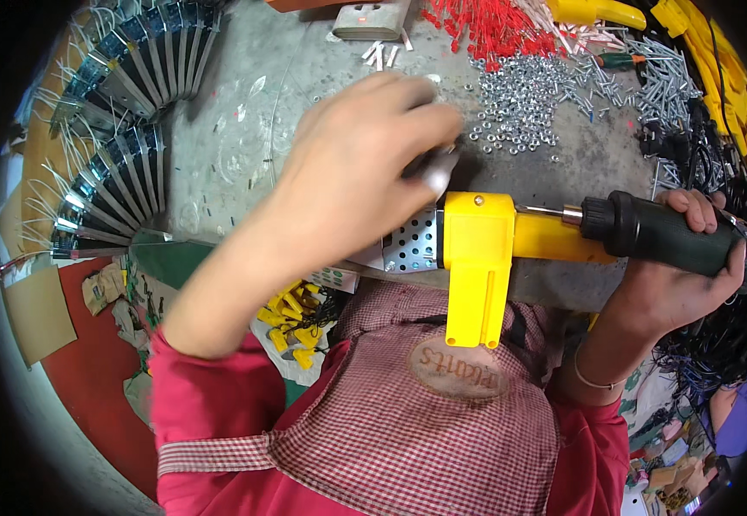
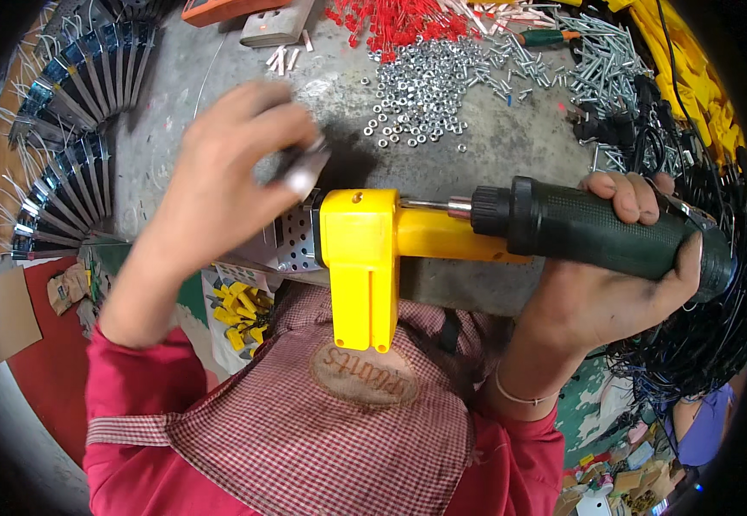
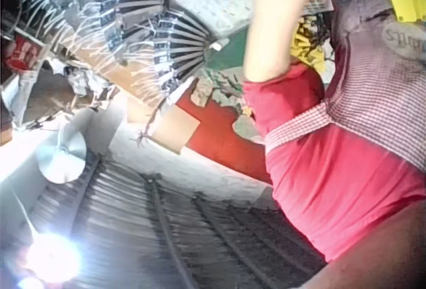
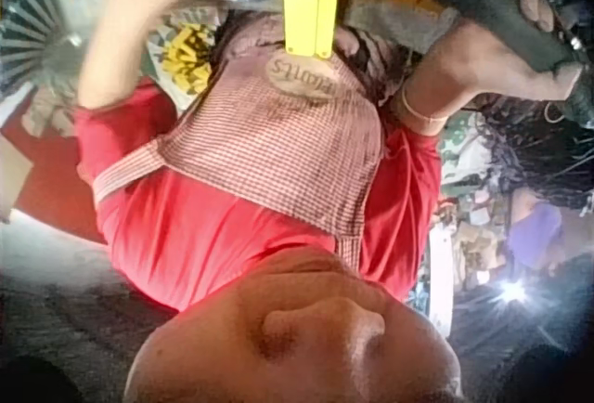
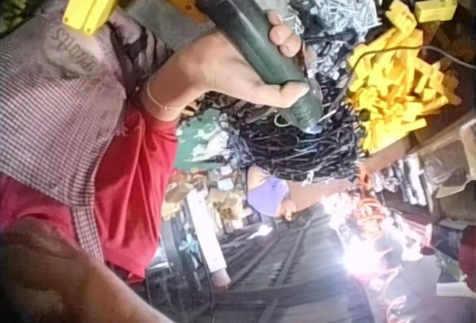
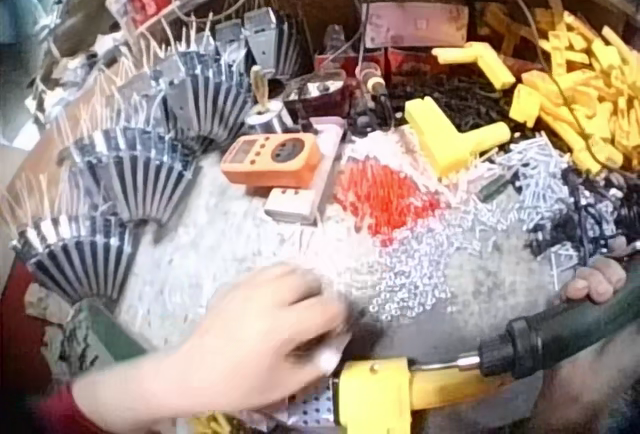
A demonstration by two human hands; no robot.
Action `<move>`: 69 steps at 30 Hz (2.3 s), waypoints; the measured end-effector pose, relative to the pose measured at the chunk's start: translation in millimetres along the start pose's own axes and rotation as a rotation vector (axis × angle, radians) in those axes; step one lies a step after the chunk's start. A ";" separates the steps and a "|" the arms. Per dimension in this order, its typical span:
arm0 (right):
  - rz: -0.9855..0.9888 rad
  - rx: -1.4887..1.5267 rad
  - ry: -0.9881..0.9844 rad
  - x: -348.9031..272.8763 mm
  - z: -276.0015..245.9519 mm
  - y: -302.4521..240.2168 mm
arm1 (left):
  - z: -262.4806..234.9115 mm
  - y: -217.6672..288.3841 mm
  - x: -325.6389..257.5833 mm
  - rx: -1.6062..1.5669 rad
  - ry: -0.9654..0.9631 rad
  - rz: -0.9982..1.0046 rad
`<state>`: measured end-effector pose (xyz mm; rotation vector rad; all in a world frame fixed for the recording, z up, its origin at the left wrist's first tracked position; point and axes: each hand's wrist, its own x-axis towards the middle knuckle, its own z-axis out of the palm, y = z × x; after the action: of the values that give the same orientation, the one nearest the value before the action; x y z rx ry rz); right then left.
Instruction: The person assembles yellow plastic housings and metal heating elements using an electric screwdriver and a soldering iron.
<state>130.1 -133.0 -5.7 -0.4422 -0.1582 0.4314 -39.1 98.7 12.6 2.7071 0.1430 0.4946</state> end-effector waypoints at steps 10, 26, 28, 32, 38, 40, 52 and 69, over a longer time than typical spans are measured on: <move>0.030 -0.006 0.017 -0.8 -12.6 -5.1 | 21.3 20.8 -64.8 -0.244 0.203 -0.251; 0.033 -0.114 0.112 1.8 -2.9 4.3 | 31.6 21.1 -67.2 -0.176 0.285 -0.154; 0.038 -0.113 0.138 1.8 -1.7 4.3 | 31.9 21.2 -67.5 -0.198 0.313 -0.186; 0.031 -0.156 0.135 1.9 -1.5 4.8 | 26.3 16.9 -65.6 -0.235 0.269 -0.219; 0.015 -0.176 0.125 0.6 1.2 3.9 | 26.5 11.1 -61.0 -0.340 0.233 -0.177; 0.010 -0.174 0.107 -0.3 1.7 4.1 | 26.3 11.5 -59.7 -0.386 0.215 -0.178; 0.018 -0.317 0.242 -5.4 27.4 -4.2 | 25.6 16.6 -74.9 -0.507 0.223 -0.399; -0.124 -2.653 0.142 125.2 11.9 -55.7 | 23.5 17.7 -95.5 0.025 0.212 0.009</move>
<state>260.2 -119.2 36.8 -3.0197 -0.5694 -0.2441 -119.2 58.3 -31.4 2.6747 0.1958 0.7865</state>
